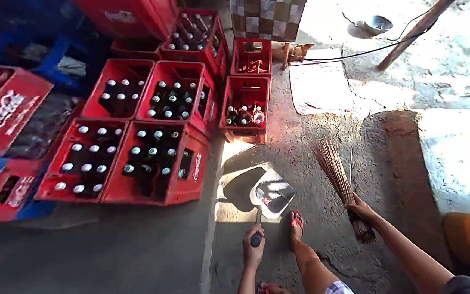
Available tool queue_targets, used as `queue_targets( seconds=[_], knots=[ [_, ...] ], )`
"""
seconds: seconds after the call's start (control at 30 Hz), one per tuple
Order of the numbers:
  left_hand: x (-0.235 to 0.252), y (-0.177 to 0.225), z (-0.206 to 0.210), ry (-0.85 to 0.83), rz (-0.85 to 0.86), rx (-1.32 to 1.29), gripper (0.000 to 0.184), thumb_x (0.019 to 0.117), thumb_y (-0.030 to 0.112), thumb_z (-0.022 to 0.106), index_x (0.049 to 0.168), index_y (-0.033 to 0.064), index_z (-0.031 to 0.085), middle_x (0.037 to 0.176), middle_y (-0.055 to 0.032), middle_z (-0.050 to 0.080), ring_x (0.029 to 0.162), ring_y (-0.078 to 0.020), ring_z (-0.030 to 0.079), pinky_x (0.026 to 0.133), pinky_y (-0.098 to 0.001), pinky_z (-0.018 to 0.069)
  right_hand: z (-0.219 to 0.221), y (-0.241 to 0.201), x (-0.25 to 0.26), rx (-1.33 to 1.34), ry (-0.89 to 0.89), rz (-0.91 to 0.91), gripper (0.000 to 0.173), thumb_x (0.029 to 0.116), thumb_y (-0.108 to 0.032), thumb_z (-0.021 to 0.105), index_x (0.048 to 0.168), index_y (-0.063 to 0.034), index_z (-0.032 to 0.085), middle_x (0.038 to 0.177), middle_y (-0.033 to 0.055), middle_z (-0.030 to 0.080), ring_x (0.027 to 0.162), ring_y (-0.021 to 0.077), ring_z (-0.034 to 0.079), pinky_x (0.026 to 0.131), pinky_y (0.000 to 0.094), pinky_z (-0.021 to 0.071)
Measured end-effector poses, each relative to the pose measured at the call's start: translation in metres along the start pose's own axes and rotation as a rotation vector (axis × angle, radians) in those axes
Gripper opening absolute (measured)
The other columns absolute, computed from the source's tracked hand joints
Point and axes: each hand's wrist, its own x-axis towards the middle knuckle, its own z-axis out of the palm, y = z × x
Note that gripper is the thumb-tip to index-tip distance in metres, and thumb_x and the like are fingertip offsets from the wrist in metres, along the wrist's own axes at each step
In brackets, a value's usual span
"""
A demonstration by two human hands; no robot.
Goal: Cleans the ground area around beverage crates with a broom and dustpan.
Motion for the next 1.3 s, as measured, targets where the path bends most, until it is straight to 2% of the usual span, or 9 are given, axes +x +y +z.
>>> queue_targets(
  seconds=[0.13, 0.23, 0.33, 0.4, 0.6, 0.67, 0.9, 1.1, 1.3],
  knots=[
    [0.062, 0.010, 0.051, -0.117, -0.009, 0.089, 0.017, 0.0700, -0.004, 0.063, 0.086, -0.0091, 0.067, 0.096, -0.0187, 0.071, 0.102, -0.0249, 0.069, 0.095, -0.0387, 0.0538, 0.036, -0.024, 0.050, 0.070, -0.032, 0.067, 0.087, 0.0976, -0.011, 0.066, 0.165, -0.0175, 0.011, 0.137, 0.0286, 0.054, 0.105, 0.0358, 0.064, 0.090, 0.0523, 0.0529],
    [0.092, 0.011, 0.078, -0.178, -0.016, 0.132, 0.019, 0.0693, -0.005, 0.064, 0.087, -0.0089, 0.067, 0.096, -0.0192, 0.071, 0.099, -0.0265, 0.068, 0.093, -0.0409, 0.0538, 0.063, -0.018, 0.046, -0.007, -0.230, 0.116, 0.080, 0.0978, -0.012, 0.066, 0.162, -0.0122, 0.019, 0.128, 0.0260, 0.058, 0.099, 0.0321, 0.065, 0.087, 0.0488, 0.0536],
    [0.110, 0.014, 0.088, -0.198, -0.079, 0.134, 0.021, 0.0701, -0.007, 0.065, 0.090, -0.0099, 0.068, 0.099, -0.0199, 0.071, 0.101, -0.0260, 0.067, 0.095, -0.0402, 0.0529, 0.043, -0.002, 0.007, -0.055, -0.423, 0.142, 0.075, 0.0967, -0.016, 0.068, 0.161, -0.0154, 0.028, 0.132, 0.0252, 0.060, 0.107, 0.0351, 0.066, 0.093, 0.0538, 0.0528],
    [0.118, 0.017, 0.084, -0.179, -0.091, 0.103, 0.019, 0.0692, -0.007, 0.065, 0.088, -0.0097, 0.067, 0.098, -0.0183, 0.071, 0.102, -0.0224, 0.067, 0.095, -0.0365, 0.0531, 0.006, 0.003, -0.031, 0.007, -0.446, 0.181, 0.077, 0.0972, -0.016, 0.067, 0.162, -0.0203, 0.026, 0.126, 0.0219, 0.062, 0.095, 0.0305, 0.067, 0.083, 0.0500, 0.0559],
    [0.136, 0.028, 0.072, -0.249, -0.019, 0.073, 0.020, 0.0691, -0.002, 0.063, 0.088, -0.0109, 0.065, 0.096, -0.0180, 0.071, 0.104, -0.0216, 0.068, 0.100, -0.0349, 0.0522, -0.083, 0.022, -0.078, 0.168, -0.192, 0.190, 0.083, 0.0963, -0.013, 0.067, 0.164, -0.0230, 0.020, 0.124, 0.0226, 0.063, 0.087, 0.0306, 0.068, 0.076, 0.0494, 0.0577],
    [0.144, 0.035, 0.080, -0.278, 0.002, 0.072, 0.021, 0.0684, -0.001, 0.063, 0.087, -0.0105, 0.065, 0.097, -0.0176, 0.071, 0.106, -0.0208, 0.068, 0.100, -0.0339, 0.0519, -0.106, 0.024, -0.060, 0.244, -0.056, 0.168, 0.081, 0.0968, -0.012, 0.066, 0.164, -0.0213, 0.021, 0.114, 0.0215, 0.064, 0.078, 0.0277, 0.067, 0.069, 0.0463, 0.0576],
    [0.187, 0.051, 0.141, -0.285, 0.025, 0.060, 0.018, 0.0682, -0.004, 0.064, 0.085, -0.0090, 0.066, 0.098, -0.0175, 0.071, 0.107, -0.0219, 0.068, 0.102, -0.0353, 0.0515, -0.160, -0.026, 0.048, 0.303, 0.184, 0.088, 0.070, 0.1017, -0.009, 0.059, 0.162, -0.0135, 0.022, 0.111, 0.0214, 0.062, 0.078, 0.0222, 0.062, 0.072, 0.0415, 0.0536],
    [0.208, 0.059, 0.196, -0.213, -0.059, 0.162, 0.020, 0.0689, -0.008, 0.066, 0.089, -0.0095, 0.068, 0.099, -0.0187, 0.072, 0.104, -0.0245, 0.068, 0.099, -0.0394, 0.0528, -0.135, -0.078, 0.110, 0.199, -0.100, 0.109, 0.070, 0.1013, -0.010, 0.060, 0.161, -0.0121, 0.023, 0.103, 0.0181, 0.062, 0.072, 0.0207, 0.060, 0.068, 0.0405, 0.0528],
    [0.222, 0.079, 0.211, -0.153, -0.088, 0.135, 0.019, 0.0693, -0.007, 0.066, 0.088, -0.0103, 0.068, 0.098, -0.0188, 0.072, 0.106, -0.0245, 0.068, 0.101, -0.0386, 0.0516, -0.180, -0.101, 0.054, 0.226, -0.463, 0.123, 0.065, 0.1025, -0.016, 0.051, 0.160, -0.0144, 0.021, 0.104, 0.0133, 0.063, 0.081, 0.0196, 0.066, 0.073, 0.0404, 0.0571]
  ],
)
